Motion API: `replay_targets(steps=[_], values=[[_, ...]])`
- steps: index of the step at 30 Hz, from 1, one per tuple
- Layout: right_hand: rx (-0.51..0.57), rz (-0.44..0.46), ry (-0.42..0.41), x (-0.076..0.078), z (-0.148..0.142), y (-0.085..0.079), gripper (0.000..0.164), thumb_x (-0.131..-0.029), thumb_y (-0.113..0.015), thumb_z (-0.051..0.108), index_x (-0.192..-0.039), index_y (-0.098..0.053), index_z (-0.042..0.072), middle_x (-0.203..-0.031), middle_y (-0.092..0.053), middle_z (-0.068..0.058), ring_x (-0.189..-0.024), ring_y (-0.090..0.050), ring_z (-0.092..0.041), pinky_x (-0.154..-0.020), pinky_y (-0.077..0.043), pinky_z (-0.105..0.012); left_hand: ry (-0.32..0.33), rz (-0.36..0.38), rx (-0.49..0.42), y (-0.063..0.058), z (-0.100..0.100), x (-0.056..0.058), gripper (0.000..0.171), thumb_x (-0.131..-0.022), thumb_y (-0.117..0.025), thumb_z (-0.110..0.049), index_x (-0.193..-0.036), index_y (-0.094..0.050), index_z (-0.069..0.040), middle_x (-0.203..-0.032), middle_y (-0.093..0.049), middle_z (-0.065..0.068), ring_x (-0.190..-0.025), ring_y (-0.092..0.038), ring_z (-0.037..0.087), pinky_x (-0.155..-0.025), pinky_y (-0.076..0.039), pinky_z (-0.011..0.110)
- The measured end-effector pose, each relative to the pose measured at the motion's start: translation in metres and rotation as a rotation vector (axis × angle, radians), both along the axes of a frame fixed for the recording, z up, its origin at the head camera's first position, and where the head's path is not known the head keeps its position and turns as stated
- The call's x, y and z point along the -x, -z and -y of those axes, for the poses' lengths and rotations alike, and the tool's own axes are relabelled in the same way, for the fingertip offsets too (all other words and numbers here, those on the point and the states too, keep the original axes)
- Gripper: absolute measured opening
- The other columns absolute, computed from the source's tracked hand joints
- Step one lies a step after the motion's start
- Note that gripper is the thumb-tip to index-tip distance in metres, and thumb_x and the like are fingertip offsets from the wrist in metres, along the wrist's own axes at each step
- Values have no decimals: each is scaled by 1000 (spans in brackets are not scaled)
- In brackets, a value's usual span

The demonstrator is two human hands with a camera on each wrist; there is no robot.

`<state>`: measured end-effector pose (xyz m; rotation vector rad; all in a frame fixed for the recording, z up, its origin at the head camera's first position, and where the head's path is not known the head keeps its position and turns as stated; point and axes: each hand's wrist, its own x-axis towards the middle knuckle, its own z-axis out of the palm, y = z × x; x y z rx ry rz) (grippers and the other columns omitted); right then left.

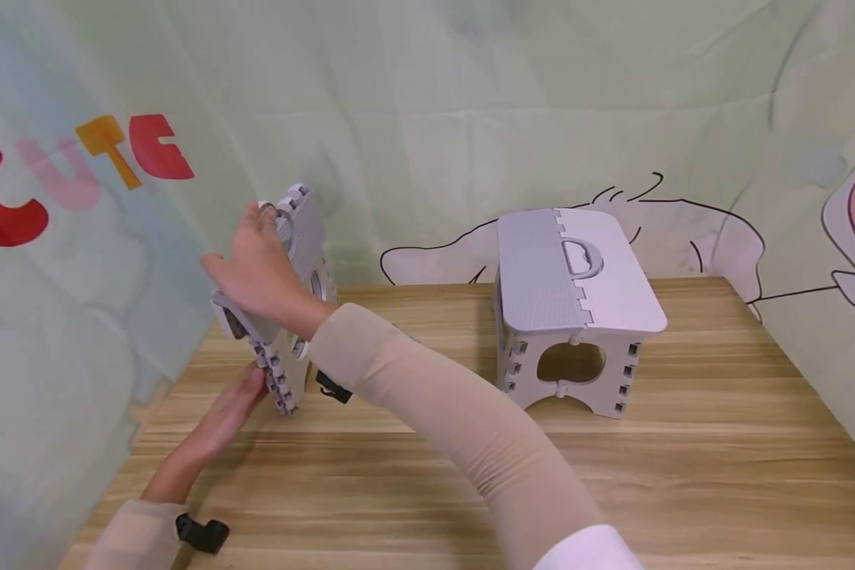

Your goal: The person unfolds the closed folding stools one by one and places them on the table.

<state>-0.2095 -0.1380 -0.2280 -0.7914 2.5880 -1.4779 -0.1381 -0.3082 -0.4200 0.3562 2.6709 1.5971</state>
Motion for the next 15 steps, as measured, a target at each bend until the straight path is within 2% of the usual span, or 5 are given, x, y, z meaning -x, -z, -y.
replay_targets(steps=[4, 6, 8, 11, 15], values=[[-8, 3, -2, -1, 0, 0, 82, -102, -56, 30, -159, -3, 7, -165, -3, 0, -149, -1, -7, -117, -9, -17, -48, -79, 9, -2, -1, 0, 55, -112, -28, -22, -151, -19, 15, -154, -26, 35, -142, -25, 50, -115, -20, 61], [-10, 1, -3, -1, 0, 0, 82, -102, -56, 31, -159, -3, 7, -165, -3, 0, -149, -1, -6, -117, -10, -17, -53, -105, 5, -3, -2, 1, 52, -112, -28, -21, -152, -22, 12, -153, -30, 33, -141, -29, 47, -118, -25, 50], [-14, -6, -4, 0, 0, 0, 82, -102, -55, 31, -159, -3, 7, -165, -4, 0, -149, -1, -7, -117, -11, -17, -60, -132, -3, -4, -2, 2, 49, -112, -29, -19, -151, -28, 9, -151, -37, 30, -139, -36, 41, -116, -31, 33], [-17, -6, -6, 0, 0, 0, 81, -102, -55, 31, -159, -3, 7, -166, -5, 0, -149, -2, -7, -117, -14, -18, -67, -177, -12, -4, -2, 2, 44, -111, -30, -15, -149, -34, 7, -143, -46, 28, -132, -46, 22, -104, -34, 11], [-23, -19, -11, 1, 1, 0, 81, -102, -55, 31, -159, -3, 8, -166, -7, -1, -149, -3, -6, -111, -25, -16, -80, -238, -24, -3, -3, 4, 38, -110, -32, -10, -142, -41, 8, -129, -55, 26, -115, -51, 0, -96, -39, 8]])
